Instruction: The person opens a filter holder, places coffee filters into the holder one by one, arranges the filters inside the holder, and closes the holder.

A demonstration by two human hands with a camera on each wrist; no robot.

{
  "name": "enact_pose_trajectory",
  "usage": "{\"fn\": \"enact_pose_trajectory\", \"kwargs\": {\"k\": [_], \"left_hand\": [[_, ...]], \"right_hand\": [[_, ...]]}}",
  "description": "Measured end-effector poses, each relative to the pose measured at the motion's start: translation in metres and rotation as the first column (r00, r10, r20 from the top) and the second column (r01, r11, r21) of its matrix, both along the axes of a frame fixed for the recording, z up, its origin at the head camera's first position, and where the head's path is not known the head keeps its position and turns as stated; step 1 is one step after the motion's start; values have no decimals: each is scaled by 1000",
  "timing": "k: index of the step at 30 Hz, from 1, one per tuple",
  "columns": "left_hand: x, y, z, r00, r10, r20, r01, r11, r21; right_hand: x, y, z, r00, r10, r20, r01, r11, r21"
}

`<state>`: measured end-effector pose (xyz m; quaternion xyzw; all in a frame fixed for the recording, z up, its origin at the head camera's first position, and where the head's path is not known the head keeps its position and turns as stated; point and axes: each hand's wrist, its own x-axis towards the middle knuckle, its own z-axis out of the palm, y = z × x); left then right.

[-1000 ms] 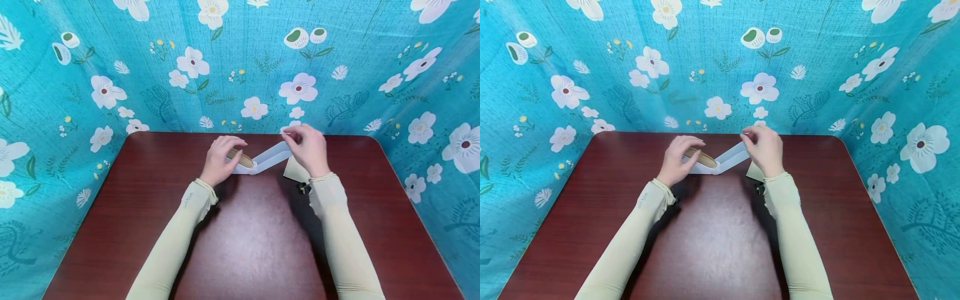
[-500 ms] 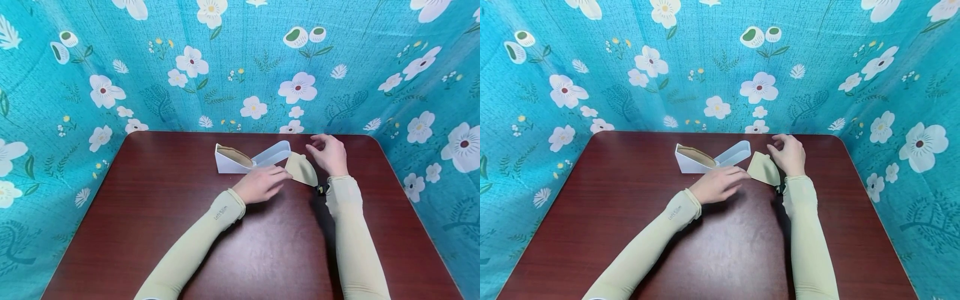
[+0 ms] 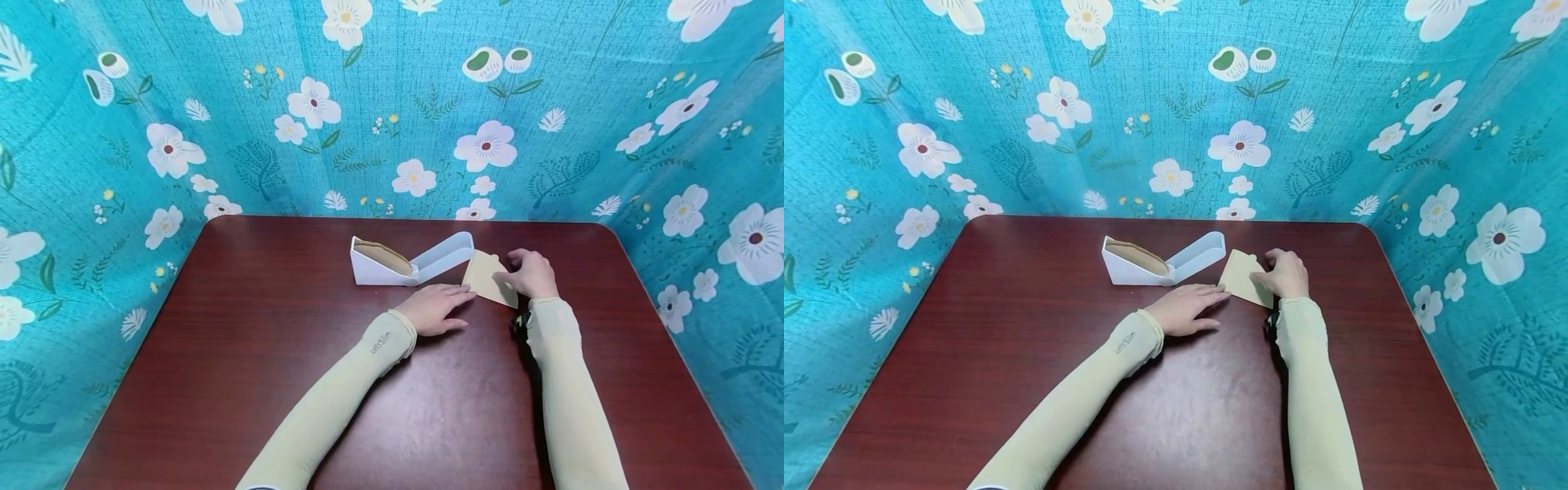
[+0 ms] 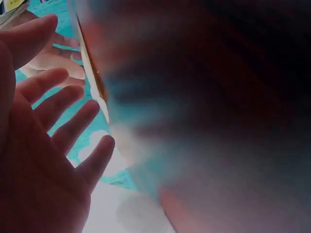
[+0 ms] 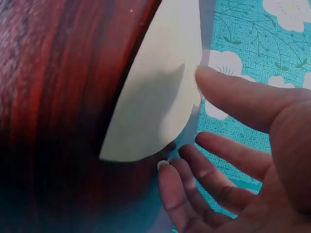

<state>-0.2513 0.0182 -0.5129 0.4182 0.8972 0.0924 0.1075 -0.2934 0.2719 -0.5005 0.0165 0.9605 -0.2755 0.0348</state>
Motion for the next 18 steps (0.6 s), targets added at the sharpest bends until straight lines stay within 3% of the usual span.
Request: {"fn": "enact_pose_trajectory", "kwargs": {"k": [5,12,18], "left_hand": [[-3,5,-8,1000,-3,-15,2,998,-68],[-3,5,-6,1000,-8,-25,5,995,-98],[-3,2,-3,1000,-5,10,6,996,-87]], "right_hand": [[-2,-2,-4,999,2,39,-2,1000,-7],[-1,-5,-3,997,8,72,-5,999,-40],[1,-6,0,1000,30,9,-29,999,-41]]}}
